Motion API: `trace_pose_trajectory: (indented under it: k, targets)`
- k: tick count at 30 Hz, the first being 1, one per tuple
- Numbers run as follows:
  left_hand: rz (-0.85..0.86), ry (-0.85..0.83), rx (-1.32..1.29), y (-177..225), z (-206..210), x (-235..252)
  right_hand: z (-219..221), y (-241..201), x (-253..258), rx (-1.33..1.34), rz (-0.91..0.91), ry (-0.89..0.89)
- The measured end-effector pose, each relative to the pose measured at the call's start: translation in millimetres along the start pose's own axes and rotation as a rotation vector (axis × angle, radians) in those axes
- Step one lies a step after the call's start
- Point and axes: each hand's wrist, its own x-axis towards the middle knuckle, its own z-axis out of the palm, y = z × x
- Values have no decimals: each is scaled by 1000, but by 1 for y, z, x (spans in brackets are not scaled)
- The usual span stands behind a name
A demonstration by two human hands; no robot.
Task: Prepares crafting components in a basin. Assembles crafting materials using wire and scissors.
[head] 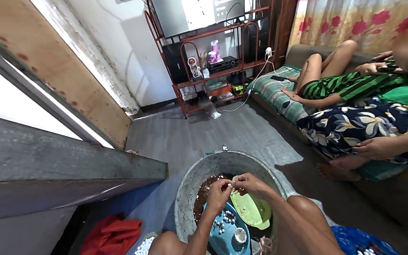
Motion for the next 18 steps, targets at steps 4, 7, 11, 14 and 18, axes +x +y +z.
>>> trace_pose_trajectory:
  k: [4,7,11,14,18]
  targets:
    - [52,-15,57,2,-2,-1,-1,0,-1,-31,2,-19]
    - [25,-39,19,4,-7,-1,-1,-4,-3,-76,-29,-48]
    - [-22,-7,-50,9,-8,-3,-1,-6,-4,-86,-69,-77]
    - [-52,41,-39,8,-11,-3,-1,-5,-4,-103,-84,-67]
    - [-190,76,-108,8,-40,-1,-22,-9,-10,-130,-99,70]
